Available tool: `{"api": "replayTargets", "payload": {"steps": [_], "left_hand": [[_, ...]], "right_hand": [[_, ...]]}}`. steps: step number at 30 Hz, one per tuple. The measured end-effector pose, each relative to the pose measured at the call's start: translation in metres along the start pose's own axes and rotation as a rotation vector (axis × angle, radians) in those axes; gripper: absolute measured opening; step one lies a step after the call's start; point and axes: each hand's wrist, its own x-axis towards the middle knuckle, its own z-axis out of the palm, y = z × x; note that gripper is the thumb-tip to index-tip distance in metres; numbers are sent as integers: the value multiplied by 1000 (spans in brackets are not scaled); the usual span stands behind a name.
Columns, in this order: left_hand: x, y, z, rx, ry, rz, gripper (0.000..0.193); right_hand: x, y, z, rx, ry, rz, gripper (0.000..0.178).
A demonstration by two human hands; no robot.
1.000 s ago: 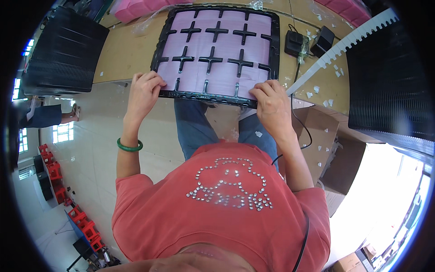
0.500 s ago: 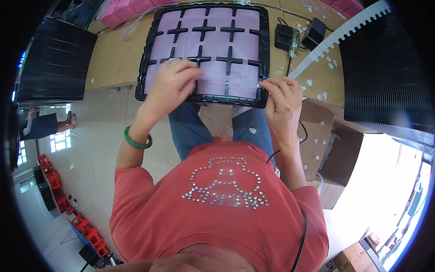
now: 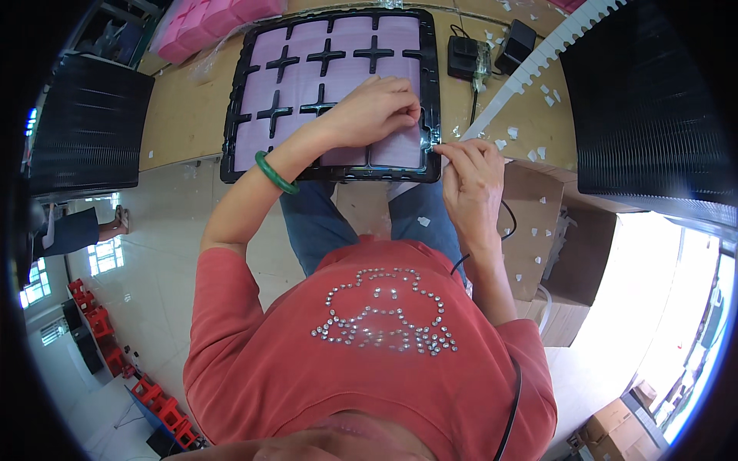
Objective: The recorder is assembling an electronic panel by inserting pink components into a grid frame and applying adhesive strips.
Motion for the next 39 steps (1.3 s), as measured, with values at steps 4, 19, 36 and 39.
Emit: {"api": "replayTargets", "payload": {"steps": [4,19,36,39], "left_hand": [[-7,-5,-13,-221,57,-14,10],[-21,-3,-4,42,141,93,22],[-31,21,10,141,95,115,24],[-37,31,9,52,31,110,22]], "right_hand": [[10,-10,10,78,9,95,14],[23,-8,33,161,-67,271,20],[26,-14,21,-131,52,82,10],[28,-7,31,-112,101,-18,11]]}}
